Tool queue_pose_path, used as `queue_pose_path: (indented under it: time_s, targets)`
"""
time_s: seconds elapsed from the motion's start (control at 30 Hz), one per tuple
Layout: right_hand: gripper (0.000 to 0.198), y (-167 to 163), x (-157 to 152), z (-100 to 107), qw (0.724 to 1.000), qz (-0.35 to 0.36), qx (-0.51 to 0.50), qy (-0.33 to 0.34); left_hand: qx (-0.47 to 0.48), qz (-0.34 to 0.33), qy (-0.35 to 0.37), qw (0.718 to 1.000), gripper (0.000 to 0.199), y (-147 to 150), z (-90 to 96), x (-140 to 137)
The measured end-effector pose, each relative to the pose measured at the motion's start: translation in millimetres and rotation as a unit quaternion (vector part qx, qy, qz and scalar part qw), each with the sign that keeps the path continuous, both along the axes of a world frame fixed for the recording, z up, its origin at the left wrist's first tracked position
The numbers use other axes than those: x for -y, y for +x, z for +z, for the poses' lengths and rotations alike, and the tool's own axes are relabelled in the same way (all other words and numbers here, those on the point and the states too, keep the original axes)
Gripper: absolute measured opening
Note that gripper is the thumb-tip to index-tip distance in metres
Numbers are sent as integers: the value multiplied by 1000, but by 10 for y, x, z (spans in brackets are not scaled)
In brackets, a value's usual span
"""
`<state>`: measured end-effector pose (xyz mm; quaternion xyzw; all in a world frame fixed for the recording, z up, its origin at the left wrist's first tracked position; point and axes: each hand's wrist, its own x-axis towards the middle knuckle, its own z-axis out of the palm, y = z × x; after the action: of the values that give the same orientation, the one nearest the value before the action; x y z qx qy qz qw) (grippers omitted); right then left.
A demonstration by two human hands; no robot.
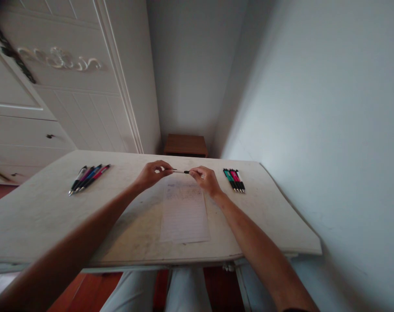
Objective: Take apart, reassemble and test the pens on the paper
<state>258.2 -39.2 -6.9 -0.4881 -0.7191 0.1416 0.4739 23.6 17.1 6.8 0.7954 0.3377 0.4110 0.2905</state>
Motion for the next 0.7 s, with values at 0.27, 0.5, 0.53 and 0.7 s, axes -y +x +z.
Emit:
queue_pose_path:
  time_s: [0.27, 0.5, 0.53, 0.7]
  targets:
    - [26, -5, 24, 47, 1000, -5, 6, 12, 17, 42, -13, 999, 43, 23, -54, -15]
    - [27, 4, 15, 26, 1000, -4, 9, 16, -39, 11, -35, 999, 41, -14, -40, -36]
    - [27, 8, 13, 24, 1000, -6, 8, 18, -28, 1, -31, 999, 34, -16, -29, -35]
    - [27, 21, 9, 25, 1000, -12, 11, 13, 16, -10, -35, 999, 40, -2, -9, -17]
